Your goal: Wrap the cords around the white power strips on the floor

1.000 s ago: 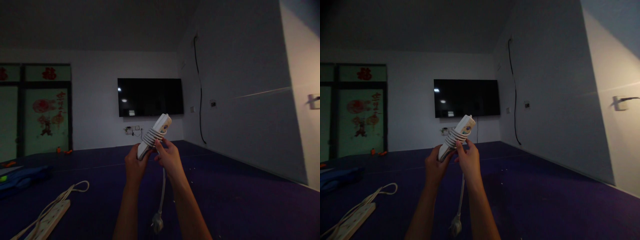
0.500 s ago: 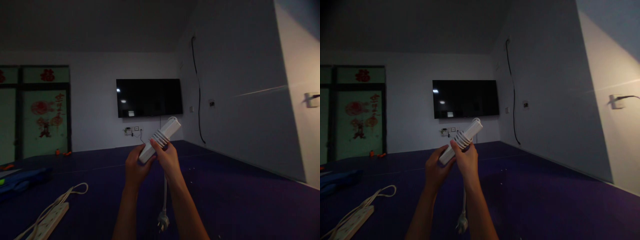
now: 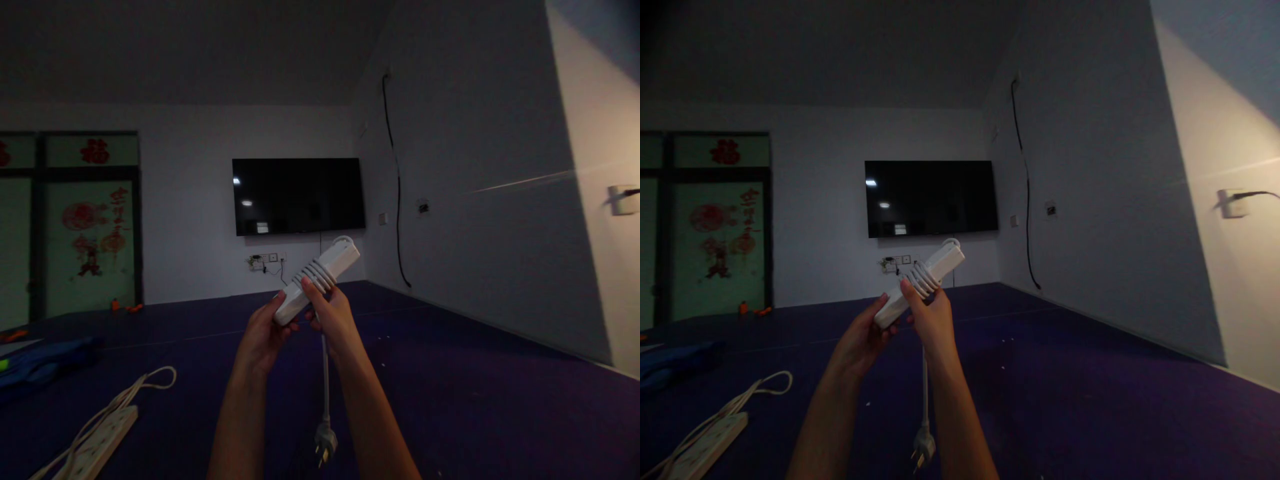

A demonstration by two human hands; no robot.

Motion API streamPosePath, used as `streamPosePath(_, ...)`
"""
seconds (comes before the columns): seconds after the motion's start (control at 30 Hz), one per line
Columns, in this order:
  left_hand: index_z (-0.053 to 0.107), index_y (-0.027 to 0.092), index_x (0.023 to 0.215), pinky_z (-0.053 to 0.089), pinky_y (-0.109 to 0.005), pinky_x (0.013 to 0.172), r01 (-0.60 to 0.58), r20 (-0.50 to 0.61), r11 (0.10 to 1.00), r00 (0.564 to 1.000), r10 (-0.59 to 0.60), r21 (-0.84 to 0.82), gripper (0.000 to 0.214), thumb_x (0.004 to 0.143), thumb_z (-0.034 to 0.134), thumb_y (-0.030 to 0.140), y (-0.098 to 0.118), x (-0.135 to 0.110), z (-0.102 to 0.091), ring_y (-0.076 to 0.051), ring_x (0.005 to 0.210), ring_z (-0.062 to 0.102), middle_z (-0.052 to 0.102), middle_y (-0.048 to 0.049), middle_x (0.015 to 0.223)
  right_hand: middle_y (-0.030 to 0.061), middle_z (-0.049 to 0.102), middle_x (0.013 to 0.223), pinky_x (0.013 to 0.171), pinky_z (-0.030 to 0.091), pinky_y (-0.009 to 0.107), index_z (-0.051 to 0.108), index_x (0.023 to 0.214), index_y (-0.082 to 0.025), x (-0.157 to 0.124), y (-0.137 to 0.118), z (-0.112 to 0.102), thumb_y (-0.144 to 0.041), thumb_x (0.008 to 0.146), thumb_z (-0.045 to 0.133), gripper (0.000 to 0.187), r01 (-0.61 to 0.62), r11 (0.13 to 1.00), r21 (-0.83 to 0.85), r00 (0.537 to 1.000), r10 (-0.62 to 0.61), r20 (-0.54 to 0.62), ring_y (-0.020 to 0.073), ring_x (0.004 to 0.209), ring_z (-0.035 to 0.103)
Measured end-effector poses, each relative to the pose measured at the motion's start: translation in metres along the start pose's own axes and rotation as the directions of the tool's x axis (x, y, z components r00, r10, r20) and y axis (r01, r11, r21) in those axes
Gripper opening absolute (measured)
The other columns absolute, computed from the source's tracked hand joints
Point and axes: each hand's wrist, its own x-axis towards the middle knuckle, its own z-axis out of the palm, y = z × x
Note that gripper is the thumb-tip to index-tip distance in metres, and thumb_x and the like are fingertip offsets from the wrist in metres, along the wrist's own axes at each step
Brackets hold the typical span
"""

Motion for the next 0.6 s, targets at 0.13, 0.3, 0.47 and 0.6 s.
streamPosePath(0.13,0.062,0.009,0.079,0.037,-0.012,0.030,-0.124,-0.004,0.992,0.992,0.124,0.011,0.026,0.069,0.070,0.031,-0.004,0.003,0.000,-0.007,0.035,0.053,0.062,-0.0006,0.052,0.0004,0.059,0.064,0.030,0.030,0.017,0.057,0.089,-0.012,-0.001,-0.001,-0.001,-0.051,0.066,0.067,0.046,-0.012,1.000,0.026,0.999,0.011,0.043,0.0074,0.038,0.049)
streamPosePath(0.3,0.062,0.009,0.087,0.040,-0.015,0.034,-0.294,-0.024,0.951,0.954,0.298,0.098,0.040,0.062,0.074,0.037,-0.010,0.005,0.000,-0.008,0.037,0.054,0.064,-0.0013,0.060,-0.0005,0.059,0.060,0.028,0.030,0.014,0.055,0.089,-0.012,-0.002,-0.002,-0.003,-0.043,0.072,0.066,0.037,-0.043,0.998,0.038,0.998,0.042,0.040,0.0053,0.035,0.047)
streamPosePath(0.47,0.062,0.012,0.099,0.047,-0.021,0.038,-0.460,-0.036,0.854,0.875,0.482,0.242,0.050,0.061,0.073,0.042,-0.013,0.007,-0.003,-0.010,0.041,0.058,0.066,-0.0037,0.076,0.0000,0.061,0.060,0.027,0.030,0.014,0.054,0.088,-0.013,-0.002,0.000,-0.001,-0.037,0.078,0.061,0.027,-0.047,0.996,0.076,0.997,0.042,0.066,0.0054,0.033,0.047)
streamPosePath(0.6,0.060,0.013,0.104,0.051,-0.024,0.043,-0.521,-0.005,0.777,0.829,0.559,0.354,0.052,0.064,0.070,0.046,-0.015,0.008,-0.006,-0.012,0.047,0.060,0.065,-0.0048,0.082,-0.0011,0.060,0.059,0.027,0.030,0.014,0.054,0.089,-0.012,-0.001,0.002,-0.001,-0.035,0.078,0.061,0.026,-0.029,0.995,0.092,0.998,0.023,0.062,0.0059,0.033,0.049)
